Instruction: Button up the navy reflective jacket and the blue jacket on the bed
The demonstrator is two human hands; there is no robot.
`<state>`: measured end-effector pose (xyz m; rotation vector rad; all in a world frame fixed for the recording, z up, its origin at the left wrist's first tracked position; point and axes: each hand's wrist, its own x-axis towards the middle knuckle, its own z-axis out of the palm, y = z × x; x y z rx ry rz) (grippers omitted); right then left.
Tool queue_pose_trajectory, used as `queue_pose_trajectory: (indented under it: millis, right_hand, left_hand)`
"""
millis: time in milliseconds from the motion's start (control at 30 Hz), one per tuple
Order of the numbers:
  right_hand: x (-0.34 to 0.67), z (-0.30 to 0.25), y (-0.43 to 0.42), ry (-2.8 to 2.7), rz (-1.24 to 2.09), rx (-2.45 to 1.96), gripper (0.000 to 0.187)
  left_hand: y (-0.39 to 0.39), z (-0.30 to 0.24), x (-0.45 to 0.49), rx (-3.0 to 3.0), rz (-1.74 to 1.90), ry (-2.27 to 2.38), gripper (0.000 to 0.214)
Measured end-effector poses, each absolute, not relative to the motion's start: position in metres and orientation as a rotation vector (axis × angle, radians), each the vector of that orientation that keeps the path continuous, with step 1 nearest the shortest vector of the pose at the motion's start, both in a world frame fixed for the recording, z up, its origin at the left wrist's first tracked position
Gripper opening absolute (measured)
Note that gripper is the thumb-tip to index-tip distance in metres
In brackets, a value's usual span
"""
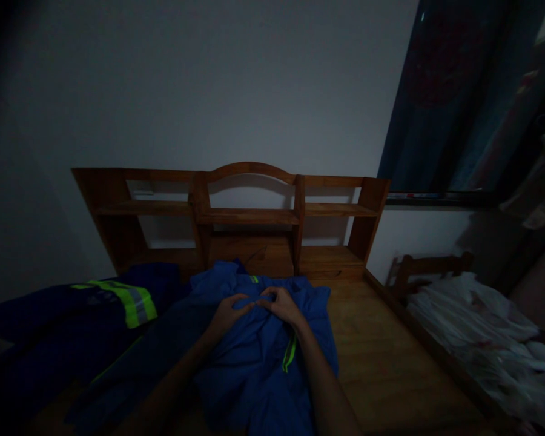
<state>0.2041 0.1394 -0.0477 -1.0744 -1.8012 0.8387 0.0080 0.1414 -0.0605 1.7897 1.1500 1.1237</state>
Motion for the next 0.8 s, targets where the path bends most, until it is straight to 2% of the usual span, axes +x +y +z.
queue_pose_trajectory:
  millis: [433, 800]
  right_hand:
    - [0.199, -0.046, 0.136, -1.818, 0.849, -1.067, 0.028]
    - [0.198, -0.049, 0.137, -1.809, 0.817, -1.058, 0.025]
  left_hand:
    - [0.142, -0.067, 0.01, 1.914, 1.254, 1.126, 0.019]
    - [0.134, -0.073, 0.01, 2.072, 1.18, 1.4, 0.032]
